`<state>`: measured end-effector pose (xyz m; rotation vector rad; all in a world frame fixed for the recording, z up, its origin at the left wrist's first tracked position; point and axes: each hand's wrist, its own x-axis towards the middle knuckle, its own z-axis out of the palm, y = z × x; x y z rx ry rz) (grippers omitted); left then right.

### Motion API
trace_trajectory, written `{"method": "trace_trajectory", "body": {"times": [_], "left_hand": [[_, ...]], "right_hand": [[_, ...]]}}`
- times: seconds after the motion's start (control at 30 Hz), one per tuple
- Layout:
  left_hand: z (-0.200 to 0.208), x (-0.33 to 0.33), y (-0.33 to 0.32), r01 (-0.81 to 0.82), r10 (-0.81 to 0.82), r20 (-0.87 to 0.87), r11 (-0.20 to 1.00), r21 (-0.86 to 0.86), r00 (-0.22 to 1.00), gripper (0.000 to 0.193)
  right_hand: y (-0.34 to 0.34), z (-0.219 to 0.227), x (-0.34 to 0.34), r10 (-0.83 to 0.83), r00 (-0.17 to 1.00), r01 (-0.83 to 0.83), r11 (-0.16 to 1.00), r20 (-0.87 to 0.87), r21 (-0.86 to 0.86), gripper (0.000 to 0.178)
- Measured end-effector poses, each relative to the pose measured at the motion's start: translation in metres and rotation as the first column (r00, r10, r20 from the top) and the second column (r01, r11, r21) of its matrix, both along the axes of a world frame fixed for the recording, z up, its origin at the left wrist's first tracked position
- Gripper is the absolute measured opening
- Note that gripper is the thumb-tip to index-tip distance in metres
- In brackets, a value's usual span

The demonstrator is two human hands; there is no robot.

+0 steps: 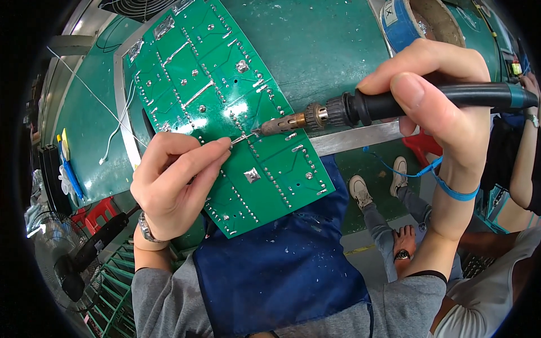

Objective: The person places a circuit board onto a frame and solders connections on the board using a soldering iron and solder wire.

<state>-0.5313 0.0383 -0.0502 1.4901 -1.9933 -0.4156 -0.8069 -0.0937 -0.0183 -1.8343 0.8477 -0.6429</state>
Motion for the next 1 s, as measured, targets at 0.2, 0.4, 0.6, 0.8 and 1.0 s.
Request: {"method": "trace_trajectory", "body": {"times": [0.2,0.4,0.6,0.8,1.0], "left_hand": [[0.000,0.006,0.000,-0.038,0.036,-0.023,0.997,-0.069,0.999,0.028],[-0.001,0.009,0.007,-0.109,0.106,-0.063,0.993,-0.046,0.992,0.028],[0.000,0.005,0.012,-0.096,0.094,-0.082,0.995,-0.020,0.992,0.027],[0.002,-0.001,0.009,-0.033,0.030,-0.064,0.999,-0.044,0.998,0.027],[-0.004,-0.005,0.002,-0.008,0.003,-0.034,0.990,-0.139,0.999,0.027]], "right_hand": [[0.010,0.004,-0.008,-0.086,0.996,0.086,0.996,0.007,-0.018,0.032],[0.027,-0.001,-0.057,-0.477,0.844,0.500,0.865,0.246,-0.039,0.038],[0.033,-0.017,-0.055,-0.724,0.689,0.504,0.473,0.007,-0.723,0.020],[0.072,-0.004,-0.035,-0.647,0.745,0.619,0.584,0.159,-0.524,0.023],[0.074,-0.003,-0.012,-0.174,0.981,0.195,0.856,0.088,-0.478,0.024]]}}
